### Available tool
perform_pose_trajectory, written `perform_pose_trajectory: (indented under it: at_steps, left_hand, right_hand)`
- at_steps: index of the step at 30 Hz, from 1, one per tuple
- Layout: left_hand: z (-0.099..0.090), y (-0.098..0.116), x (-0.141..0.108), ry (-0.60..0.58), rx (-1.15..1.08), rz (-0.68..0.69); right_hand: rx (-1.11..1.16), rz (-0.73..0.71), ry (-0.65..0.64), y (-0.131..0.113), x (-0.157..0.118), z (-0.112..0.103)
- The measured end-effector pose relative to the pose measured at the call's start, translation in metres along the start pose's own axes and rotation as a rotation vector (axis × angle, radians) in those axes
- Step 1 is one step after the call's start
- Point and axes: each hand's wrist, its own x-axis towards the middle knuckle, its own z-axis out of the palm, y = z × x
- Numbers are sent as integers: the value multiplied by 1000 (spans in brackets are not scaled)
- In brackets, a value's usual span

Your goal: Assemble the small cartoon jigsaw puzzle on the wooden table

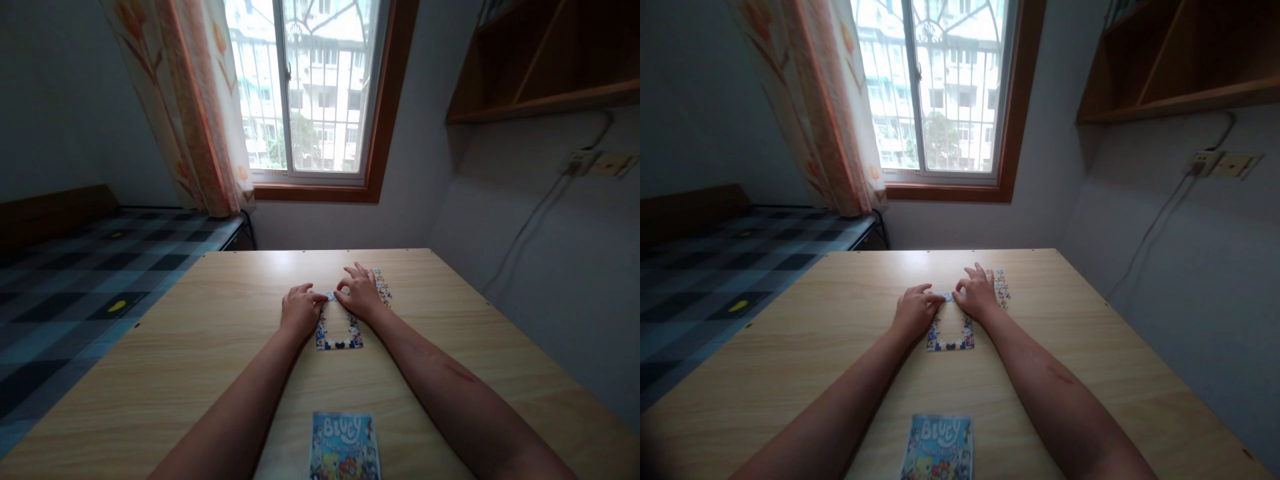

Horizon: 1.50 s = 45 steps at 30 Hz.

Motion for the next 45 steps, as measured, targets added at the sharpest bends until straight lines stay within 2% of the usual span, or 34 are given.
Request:
perform_pose_trajectory:
  at_steps: [7, 15, 24, 27, 31, 34, 37, 42, 45]
  left_hand:
    - [1, 3, -2, 8, 59, 46]
    - [-6, 10, -4, -23, 96, 76]
    - [-2, 7, -7, 30, 99, 136]
    - [-1, 2, -4, 46, 9, 98]
    - [1, -9, 2, 117, -164, -16]
    - [3, -15, 6, 151, -215, -84]
    - [4, -17, 7, 139, -198, -91]
    - [5, -11, 7, 109, -80, -133]
    - [4, -6, 7, 75, -6, -176]
  right_hand:
    - [2, 16, -22, -2, 0, -2]
    - [2, 19, -18, -3, 0, 0]
    - [-3, 3, -20, -5, -2, -2]
    - [6, -11, -22, -7, -4, -4]
    - [30, -33, -28, -9, -6, -6]
    - [50, -60, -33, -9, -8, -6]
    - [79, -61, -6, -8, -8, -3]
    - [174, -22, 147, -8, -6, 3]
    - [212, -25, 177, -9, -5, 4]
